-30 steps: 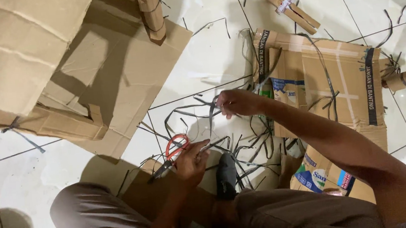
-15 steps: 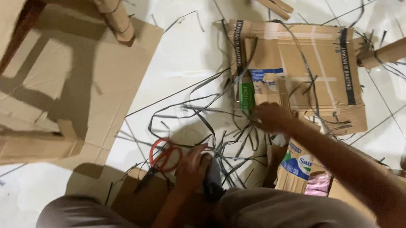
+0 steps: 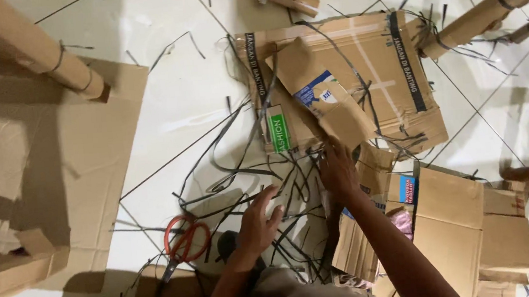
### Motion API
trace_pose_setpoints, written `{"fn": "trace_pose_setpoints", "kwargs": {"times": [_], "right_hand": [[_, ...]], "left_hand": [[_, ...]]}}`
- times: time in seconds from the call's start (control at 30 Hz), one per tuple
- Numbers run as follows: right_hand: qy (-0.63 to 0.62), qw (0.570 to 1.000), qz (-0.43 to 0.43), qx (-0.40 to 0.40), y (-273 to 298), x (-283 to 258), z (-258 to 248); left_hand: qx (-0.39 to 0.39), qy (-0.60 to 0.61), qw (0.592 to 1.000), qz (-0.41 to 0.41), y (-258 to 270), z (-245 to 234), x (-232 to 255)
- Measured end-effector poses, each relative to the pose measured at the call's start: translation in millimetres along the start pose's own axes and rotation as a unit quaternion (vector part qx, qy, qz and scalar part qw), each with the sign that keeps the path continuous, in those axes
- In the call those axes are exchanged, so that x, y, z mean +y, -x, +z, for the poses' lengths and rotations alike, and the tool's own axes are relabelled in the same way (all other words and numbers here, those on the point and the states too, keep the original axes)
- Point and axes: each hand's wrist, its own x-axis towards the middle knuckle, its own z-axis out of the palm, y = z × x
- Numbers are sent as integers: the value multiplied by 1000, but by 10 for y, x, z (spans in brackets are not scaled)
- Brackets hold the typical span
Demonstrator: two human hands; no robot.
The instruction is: Package a wooden chair with cardboard and plastic ties for shipping
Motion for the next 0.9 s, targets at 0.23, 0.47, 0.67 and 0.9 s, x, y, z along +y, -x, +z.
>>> {"fn": "trace_pose_setpoints", "kwargs": {"times": [0.23,0.47,0.67,0.9], "right_hand": [[53,988,145,17,-220,138,-24],[-29,993,87,80,-189,-167,-44],[-15,964,235,127,139,-116,-57],[77,972,174,140,514,176,122]], "left_hand": [[32,-12,999,3,42,227,-270],[28,6,999,-26,95,327,-462],[36,68,995,-66,162,242,-354],[56,48,997,-39,181,278,-388]]}}
